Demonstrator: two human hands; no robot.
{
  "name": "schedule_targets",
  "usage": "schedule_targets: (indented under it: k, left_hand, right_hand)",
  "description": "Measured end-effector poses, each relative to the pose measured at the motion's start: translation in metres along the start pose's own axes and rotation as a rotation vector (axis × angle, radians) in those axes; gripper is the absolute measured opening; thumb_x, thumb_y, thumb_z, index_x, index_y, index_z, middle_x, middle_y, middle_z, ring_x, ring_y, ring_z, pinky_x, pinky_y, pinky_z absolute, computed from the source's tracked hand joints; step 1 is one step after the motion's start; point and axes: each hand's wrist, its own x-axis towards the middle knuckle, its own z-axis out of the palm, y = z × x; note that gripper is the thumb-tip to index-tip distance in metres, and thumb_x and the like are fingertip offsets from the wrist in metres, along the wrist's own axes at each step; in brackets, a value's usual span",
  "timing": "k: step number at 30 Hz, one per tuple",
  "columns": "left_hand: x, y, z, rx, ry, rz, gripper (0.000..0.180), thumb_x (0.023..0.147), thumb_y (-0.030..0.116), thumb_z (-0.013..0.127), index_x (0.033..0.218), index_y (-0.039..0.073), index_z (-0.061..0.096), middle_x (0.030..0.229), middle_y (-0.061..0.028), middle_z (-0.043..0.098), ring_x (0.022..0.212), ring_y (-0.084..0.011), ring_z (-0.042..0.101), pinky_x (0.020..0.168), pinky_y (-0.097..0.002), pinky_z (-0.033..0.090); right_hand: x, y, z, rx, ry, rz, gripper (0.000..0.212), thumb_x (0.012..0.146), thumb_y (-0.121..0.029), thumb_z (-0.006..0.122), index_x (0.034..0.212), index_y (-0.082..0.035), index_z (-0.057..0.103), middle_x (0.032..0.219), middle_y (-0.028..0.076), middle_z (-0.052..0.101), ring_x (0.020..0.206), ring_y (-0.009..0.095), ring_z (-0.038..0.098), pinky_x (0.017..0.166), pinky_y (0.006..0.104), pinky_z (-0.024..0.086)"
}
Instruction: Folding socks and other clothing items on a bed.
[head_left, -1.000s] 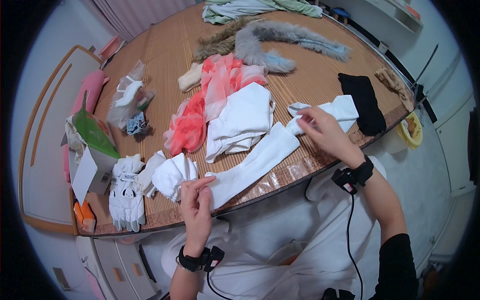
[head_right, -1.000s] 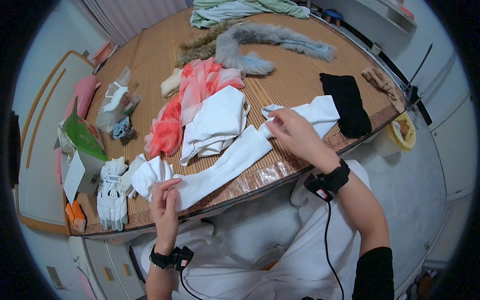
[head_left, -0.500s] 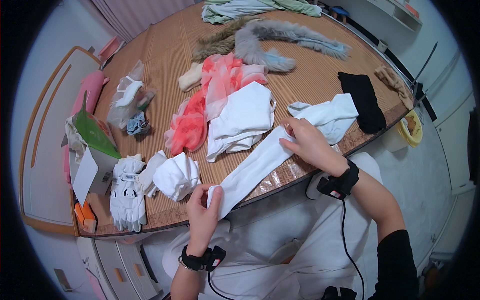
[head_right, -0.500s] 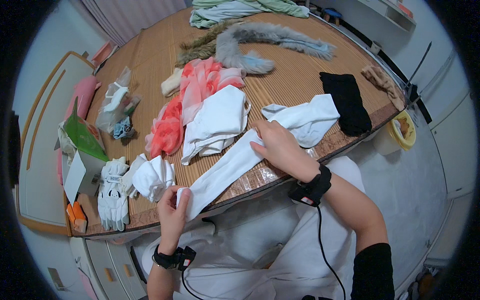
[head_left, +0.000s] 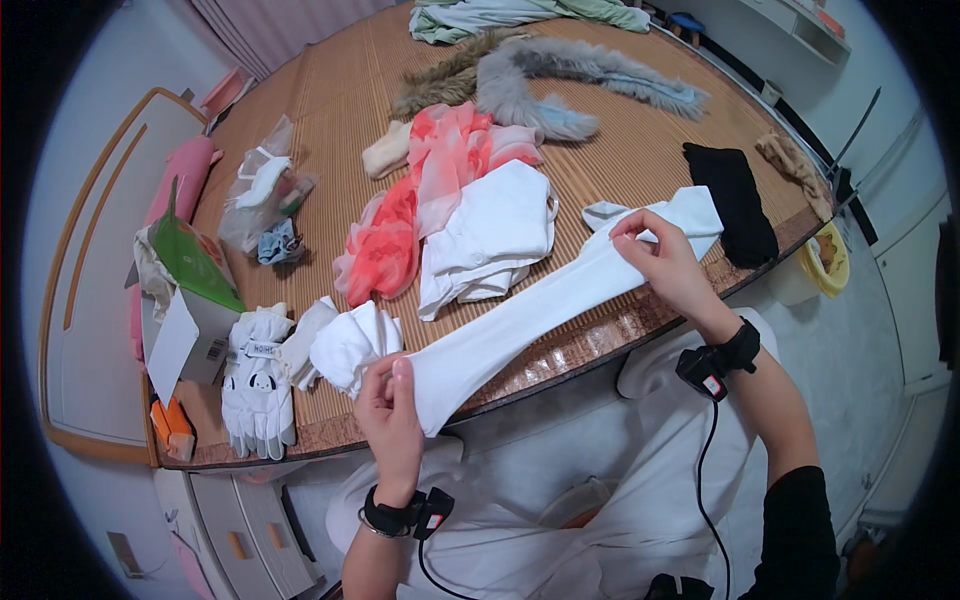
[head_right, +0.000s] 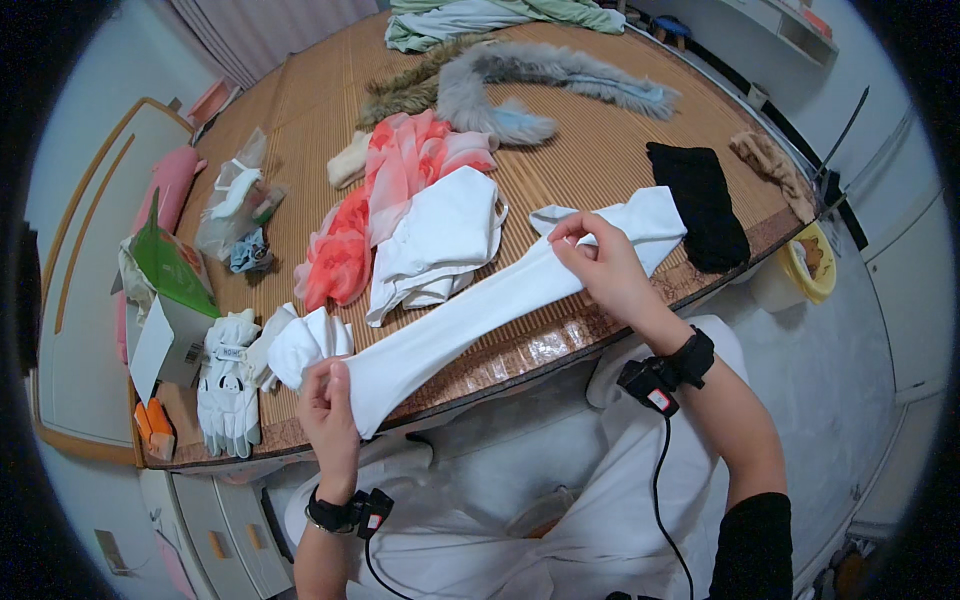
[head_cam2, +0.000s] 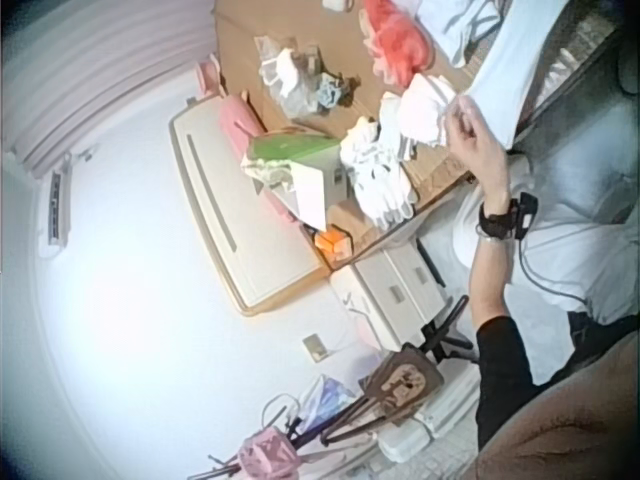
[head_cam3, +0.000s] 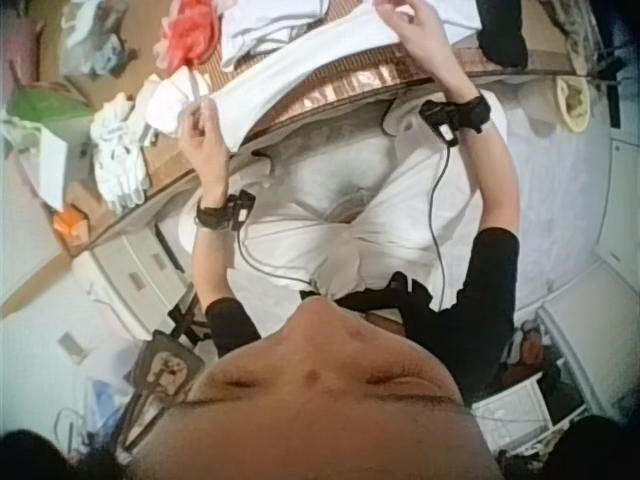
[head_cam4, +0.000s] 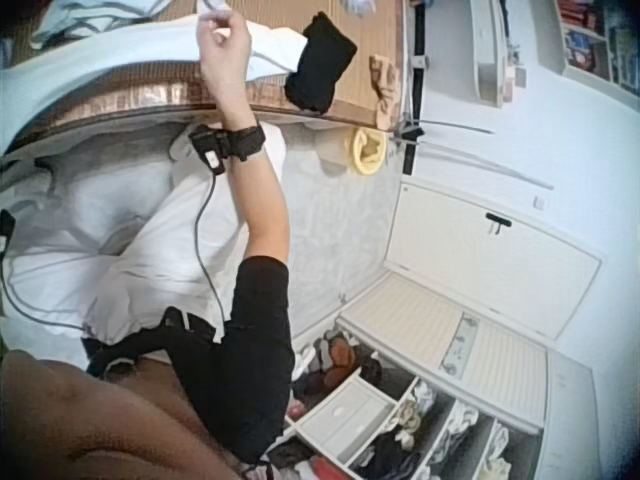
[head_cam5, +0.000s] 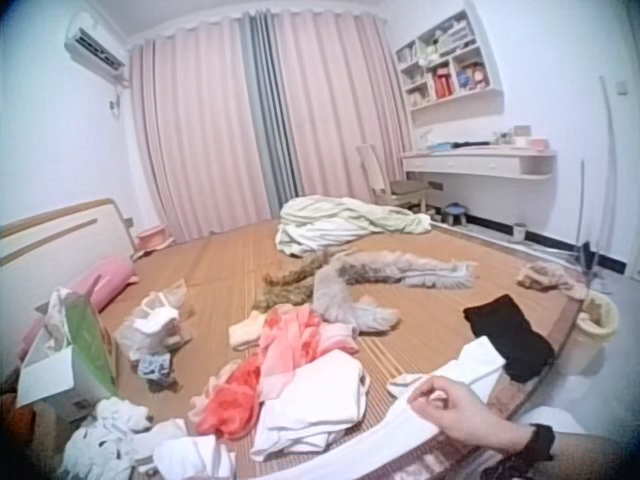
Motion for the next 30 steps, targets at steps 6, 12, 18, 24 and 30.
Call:
schedule_targets:
  k: [6,12,18,24,30]
  left_hand:
    - [0.001,0.0,0.011,0.029,-0.128,-0.093,0.017,0.094,0.017,0.053,0.095,0.001,0.058,0.071,0.0065,0.048,0.061,0.0006,0.038,0.052,-0.0161,0.029]
    - [0.004,-0.004,0.013,0.068,-0.133,-0.106,0.018,0.095,0.018,0.052,0.095,0.001,0.058,0.071,0.0062,0.048,0.062,0.0003,0.038,0.053,-0.0166,0.03]
    - [0.005,-0.006,0.015,0.032,-0.121,-0.06,0.018,0.095,0.018,0.051,0.097,0.001,0.058,0.067,0.0064,0.047,0.059,0.0002,0.036,0.05,-0.0179,0.027]
    - [0.007,-0.01,0.01,0.014,-0.139,-0.109,0.019,0.094,0.019,0.053,0.097,0.001,0.058,0.067,0.0069,0.047,0.06,0.0001,0.036,0.05,-0.0176,0.028]
    - [0.008,-0.01,0.009,0.059,-0.09,-0.045,0.019,0.093,0.019,0.054,0.096,0.001,0.06,0.067,0.0071,0.046,0.06,-0.0006,0.037,0.051,-0.0184,0.029]
  right_hand:
    - [-0.006,0.005,-0.014,-0.159,-0.03,-0.072,0.013,0.087,-0.011,0.059,0.096,-0.002,0.059,0.084,-0.003,0.052,0.061,0.0,0.043,0.053,0.0154,0.034]
    - [-0.004,0.0,-0.011,0.039,0.021,-0.16,0.015,0.088,-0.011,0.058,0.1,-0.002,0.058,0.089,-0.002,0.053,0.066,0.002,0.047,0.06,0.0162,0.037]
    - [-0.005,-0.003,-0.001,0.162,0.018,-0.103,0.014,0.091,-0.013,0.053,0.101,-0.004,0.053,0.093,-0.001,0.05,0.091,0.008,0.045,0.082,0.0214,0.037]
    - [-0.009,0.016,0.013,-0.116,-0.244,-0.084,0.021,0.091,-0.013,0.051,0.108,-0.001,0.055,0.09,0.003,0.057,0.079,0.008,0.052,0.071,0.0218,0.043]
    - [-0.016,-0.018,0.01,0.061,-0.427,0.135,0.03,0.087,-0.006,0.053,0.116,0.001,0.053,0.106,0.008,0.06,0.089,0.007,0.055,0.075,0.0198,0.045]
